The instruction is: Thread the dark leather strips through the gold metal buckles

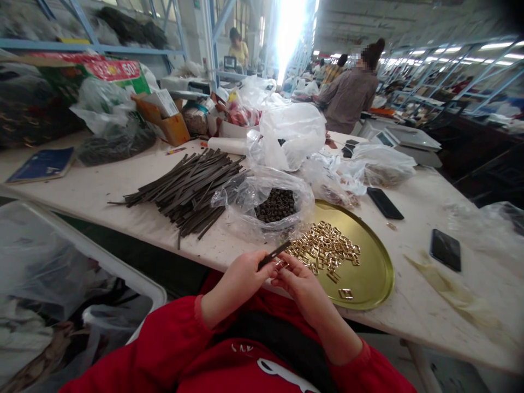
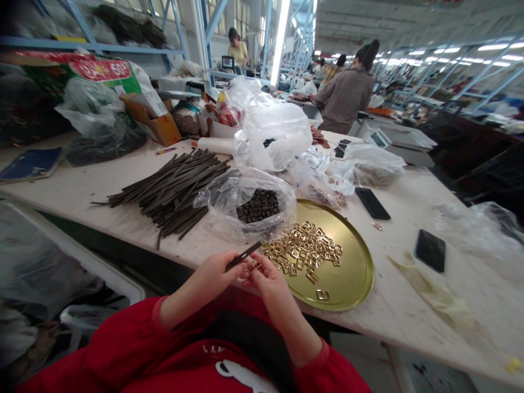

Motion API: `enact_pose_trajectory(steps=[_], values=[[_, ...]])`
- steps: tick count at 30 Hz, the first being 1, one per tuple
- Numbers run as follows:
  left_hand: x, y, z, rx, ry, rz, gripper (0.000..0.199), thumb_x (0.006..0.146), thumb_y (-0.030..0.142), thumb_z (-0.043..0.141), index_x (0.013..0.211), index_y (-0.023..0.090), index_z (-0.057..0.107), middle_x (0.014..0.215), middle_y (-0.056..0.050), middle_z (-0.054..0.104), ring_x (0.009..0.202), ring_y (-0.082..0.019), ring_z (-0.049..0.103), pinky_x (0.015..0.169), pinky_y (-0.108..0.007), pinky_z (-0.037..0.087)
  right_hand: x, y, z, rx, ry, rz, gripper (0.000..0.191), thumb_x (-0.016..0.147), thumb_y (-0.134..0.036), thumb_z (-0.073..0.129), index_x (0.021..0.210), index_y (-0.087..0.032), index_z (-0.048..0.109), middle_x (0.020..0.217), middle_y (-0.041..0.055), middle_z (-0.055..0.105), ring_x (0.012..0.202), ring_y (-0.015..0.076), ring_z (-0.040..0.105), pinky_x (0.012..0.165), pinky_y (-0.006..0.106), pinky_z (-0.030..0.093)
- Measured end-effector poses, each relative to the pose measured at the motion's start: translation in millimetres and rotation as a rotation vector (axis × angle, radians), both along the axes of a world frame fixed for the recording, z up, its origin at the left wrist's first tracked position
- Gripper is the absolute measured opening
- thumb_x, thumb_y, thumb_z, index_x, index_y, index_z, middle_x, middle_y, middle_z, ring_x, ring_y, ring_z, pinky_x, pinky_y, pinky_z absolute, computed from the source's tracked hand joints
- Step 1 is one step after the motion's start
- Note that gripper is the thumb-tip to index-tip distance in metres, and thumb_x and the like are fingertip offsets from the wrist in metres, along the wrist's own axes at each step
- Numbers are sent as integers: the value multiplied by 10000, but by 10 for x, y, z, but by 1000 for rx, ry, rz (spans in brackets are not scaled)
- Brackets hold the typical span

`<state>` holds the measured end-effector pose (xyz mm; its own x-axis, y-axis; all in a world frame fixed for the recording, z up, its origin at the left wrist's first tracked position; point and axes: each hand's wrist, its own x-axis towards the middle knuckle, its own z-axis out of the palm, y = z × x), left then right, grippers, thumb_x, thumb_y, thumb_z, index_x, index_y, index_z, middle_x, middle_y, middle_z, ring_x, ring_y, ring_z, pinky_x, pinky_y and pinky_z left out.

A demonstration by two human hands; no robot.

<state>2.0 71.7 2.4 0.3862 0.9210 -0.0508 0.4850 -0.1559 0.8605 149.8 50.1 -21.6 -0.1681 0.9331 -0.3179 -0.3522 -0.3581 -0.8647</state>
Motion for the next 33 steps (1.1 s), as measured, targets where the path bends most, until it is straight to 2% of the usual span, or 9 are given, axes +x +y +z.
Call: enact_pose_trajectory(steps=[5, 9, 15, 19, 22, 25, 29, 33], values=[[-13, 62, -21, -35, 7, -31, 229, 824, 323, 471, 850, 158, 627, 774, -29, 660, 700, -168, 568, 620, -232, 402, 0, -4, -15, 79, -127, 67, 468, 696, -295, 631, 1142, -232, 506, 624, -41, 587, 575, 119, 553, 573, 267, 462], [8, 88, -33, -63, 38, -50, 195, 801, 267, 466, 796, 144, 617, 716, -18, 637, 641, -150, 542, 567, -221, 373, -14, -4, -64, 103, -169, 96, 449, 701, -244, 571, 1142, -236, 481, 609, -55, 575, 520, 105, 522, 518, 245, 428], [8, 111, -22, -89, -57, 27, 169, 786, 260, 475, 705, 141, 563, 614, 23, 561, 580, -112, 492, 529, -197, 350, -24, 34, 0, 121, -191, 132, 153, 698, -219, 574, 845, -186, 597, 644, -39, 594, 509, 77, 496, 512, 219, 409], [9, 91, 9, -29, -37, 36, 166, 808, 268, 471, 713, 154, 547, 610, 27, 558, 572, -111, 494, 522, -197, 351, -7, 42, 70, -34, -54, 132, 157, 687, -278, 648, 807, -180, 623, 640, -35, 619, 501, 67, 504, 503, 193, 410], [20, 55, 18, 97, 73, -26, 133, 814, 236, 480, 788, 166, 589, 706, 1, 617, 648, -136, 540, 576, -216, 371, 39, 44, 65, -144, 152, 96, 222, 704, -373, 651, 804, -175, 645, 679, -8, 647, 586, 92, 566, 566, 204, 459], [27, 26, 14, 177, 108, -101, 170, 820, 191, 471, 906, 190, 618, 858, -26, 659, 776, -164, 577, 686, -239, 397, 82, 44, 37, -161, 189, 45, 272, 687, -383, 685, 844, -163, 668, 731, 11, 664, 608, 87, 574, 553, 188, 466], [2, -3, 12, 110, 84, -119, 186, 839, 230, 465, 951, 199, 610, 891, -31, 659, 804, -174, 578, 710, -248, 400, 80, 34, 24, -183, 169, -48, 284, 597, -246, 769, 857, -177, 681, 779, -3, 677, 596, 65, 570, 553, 171, 468], [-80, -49, 31, 12, 25, -16, 256, 891, 341, 370, 933, 179, 564, 805, -14, 621, 722, -156, 548, 650, -246, 384, 64, 29, 28, -88, 104, -206, 302, 607, -267, 764, 886, -202, 669, 838, 9, 693, 634, 74, 588, 593, 192, 482]])
